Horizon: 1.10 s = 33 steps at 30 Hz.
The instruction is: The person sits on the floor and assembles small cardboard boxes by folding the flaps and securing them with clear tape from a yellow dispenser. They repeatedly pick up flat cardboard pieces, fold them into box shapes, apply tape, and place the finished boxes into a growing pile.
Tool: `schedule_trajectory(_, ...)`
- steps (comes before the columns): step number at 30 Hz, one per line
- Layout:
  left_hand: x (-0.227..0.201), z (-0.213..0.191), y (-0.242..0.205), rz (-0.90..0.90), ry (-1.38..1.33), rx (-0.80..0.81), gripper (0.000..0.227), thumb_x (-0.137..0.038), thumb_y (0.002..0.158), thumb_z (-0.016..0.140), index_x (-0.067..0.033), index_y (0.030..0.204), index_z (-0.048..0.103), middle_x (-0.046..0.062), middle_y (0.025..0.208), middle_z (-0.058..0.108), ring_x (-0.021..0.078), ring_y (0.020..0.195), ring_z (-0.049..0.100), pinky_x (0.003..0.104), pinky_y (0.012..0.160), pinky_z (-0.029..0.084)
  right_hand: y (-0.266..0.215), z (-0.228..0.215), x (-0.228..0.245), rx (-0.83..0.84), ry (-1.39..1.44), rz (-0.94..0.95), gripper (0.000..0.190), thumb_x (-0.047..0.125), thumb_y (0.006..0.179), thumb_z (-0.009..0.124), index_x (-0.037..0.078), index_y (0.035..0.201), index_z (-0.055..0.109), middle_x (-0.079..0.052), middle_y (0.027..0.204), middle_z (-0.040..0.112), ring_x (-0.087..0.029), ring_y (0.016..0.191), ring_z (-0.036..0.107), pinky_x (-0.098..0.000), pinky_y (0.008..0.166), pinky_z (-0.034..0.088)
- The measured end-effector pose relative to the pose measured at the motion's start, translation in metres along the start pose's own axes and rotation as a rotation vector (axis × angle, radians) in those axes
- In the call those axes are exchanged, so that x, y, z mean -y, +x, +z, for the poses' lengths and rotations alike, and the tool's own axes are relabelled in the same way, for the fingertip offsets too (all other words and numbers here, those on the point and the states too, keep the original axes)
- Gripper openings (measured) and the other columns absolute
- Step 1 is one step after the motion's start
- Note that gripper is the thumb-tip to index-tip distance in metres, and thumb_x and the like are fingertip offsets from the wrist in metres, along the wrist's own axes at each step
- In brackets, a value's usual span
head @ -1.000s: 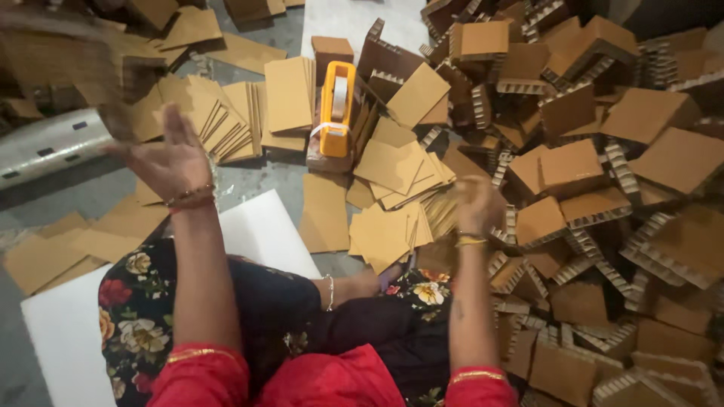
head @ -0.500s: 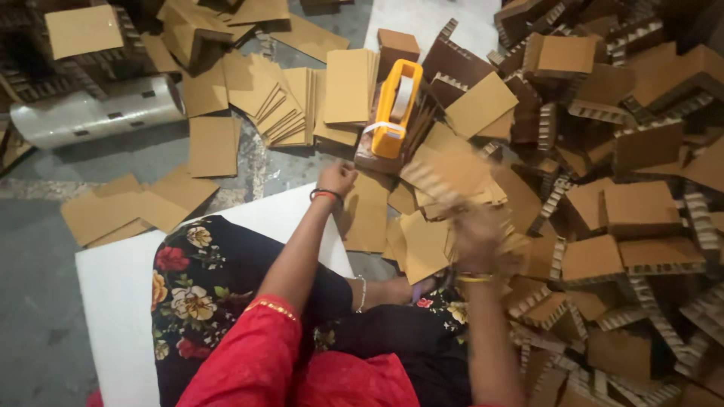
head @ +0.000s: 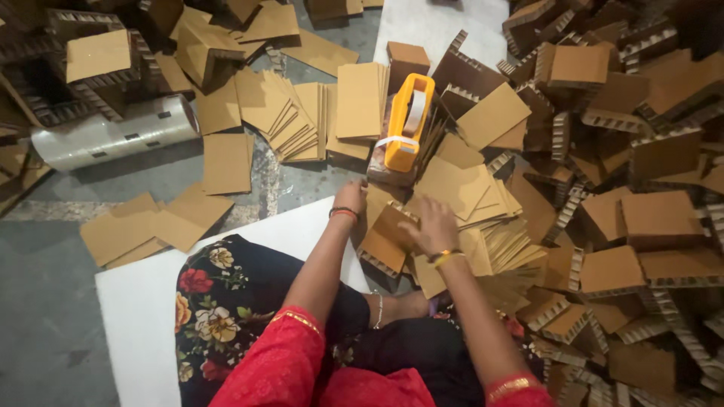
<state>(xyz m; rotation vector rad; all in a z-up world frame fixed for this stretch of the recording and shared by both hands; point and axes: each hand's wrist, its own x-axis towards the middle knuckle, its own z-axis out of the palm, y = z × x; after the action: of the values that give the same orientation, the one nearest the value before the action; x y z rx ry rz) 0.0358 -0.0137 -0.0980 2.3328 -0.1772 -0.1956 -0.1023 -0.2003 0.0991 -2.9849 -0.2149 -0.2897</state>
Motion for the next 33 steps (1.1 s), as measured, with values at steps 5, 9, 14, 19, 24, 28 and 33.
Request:
schedule_trajectory(5, -0.017, -0.017, -0.016, 0.021, 0.195, 0.057, 0.048, -0.001, 0.085, 0.058, -0.0095, 0.133, 0.055, 0.026, 0.126, 0.058, 0.0455, 0.108, 0.063, 0.051, 0.089, 0.053, -0.003, 0.017, 0.017, 0.171, 0.244, 0.073, 0.054, 0.027, 0.073, 0.081, 0.017, 0.123, 0.063, -0.011, 0.107, 0.069, -0.036, 0.097, 0.064, -0.0471, 0.082, 0.051)
schedule_trajectory(9, -0.025, -0.025, -0.018, 0.008, 0.167, 0.048, 0.042, -0.002, 0.087, 0.058, -0.0108, 0.128, 0.058, 0.022, 0.127, 0.06, 0.0436, 0.11, 0.064, 0.051, 0.091, 0.054, -0.001, 0.02, 0.013, -0.044, 0.119, -0.079, 0.045, 0.011, 0.075, 0.074, 0.017, 0.119, 0.066, -0.007, 0.107, 0.07, -0.032, 0.1, 0.066, -0.0468, 0.084, 0.051)
schedule_trajectory(14, -0.019, -0.016, -0.008, -0.017, 0.207, 0.04, 0.04, -0.005, 0.092, 0.058, -0.0154, 0.13, 0.058, 0.025, 0.127, 0.058, 0.0452, 0.105, 0.065, 0.053, 0.086, 0.054, -0.003, 0.044, 0.012, 0.134, 0.1, -0.023, 0.045, 0.008, 0.079, 0.069, 0.018, 0.123, 0.066, -0.008, 0.11, 0.068, -0.033, 0.104, 0.063, -0.0471, 0.09, 0.049)
schedule_trajectory(19, 0.006, -0.002, 0.006, 0.03, 0.092, 0.01, 0.037, -0.019, 0.087, 0.066, -0.013, 0.123, 0.06, 0.022, 0.121, 0.061, 0.0437, 0.1, 0.066, 0.05, 0.083, 0.054, -0.005, 0.055, 0.033, 0.04, 0.043, -0.092, 0.037, 0.011, 0.084, 0.065, 0.027, 0.117, 0.062, -0.008, 0.123, 0.064, -0.035, 0.124, 0.053, -0.0513, 0.107, 0.042)
schedule_trajectory(24, 0.012, -0.007, 0.004, 0.029, -0.283, 0.316, 0.051, -0.051, 0.108, 0.059, -0.0037, 0.103, 0.076, 0.014, 0.085, 0.076, 0.025, 0.08, 0.069, 0.036, 0.072, 0.053, -0.007, 0.03, 0.043, -0.307, -0.018, -0.162, 0.064, 0.009, 0.07, 0.063, 0.014, 0.134, 0.057, -0.021, 0.135, 0.06, -0.042, 0.124, 0.05, -0.0577, 0.103, 0.038)
schedule_trajectory(28, -0.007, -0.021, -0.029, -0.079, -0.563, 0.444, 0.054, -0.052, 0.104, 0.068, 0.001, 0.112, 0.07, 0.008, 0.089, 0.073, 0.0156, 0.076, 0.068, 0.03, 0.067, 0.054, -0.016, 0.047, 0.035, -0.062, 0.275, -0.034, 0.055, 0.001, 0.08, 0.067, 0.012, 0.133, 0.057, -0.016, 0.122, 0.061, -0.04, 0.114, 0.056, -0.0488, 0.097, 0.049)
schedule_trajectory(33, -0.041, -0.071, -0.073, 0.484, -0.276, 0.486, 0.068, -0.025, 0.066, 0.096, -0.0076, 0.124, 0.063, 0.013, 0.101, 0.073, 0.0247, 0.09, 0.071, 0.036, 0.075, 0.056, -0.02, 0.055, 0.01, 0.007, 0.381, 0.006, 0.049, 0.002, 0.065, 0.075, 0.009, 0.112, 0.062, -0.014, 0.113, 0.064, -0.038, 0.109, 0.059, -0.0466, 0.093, 0.05)
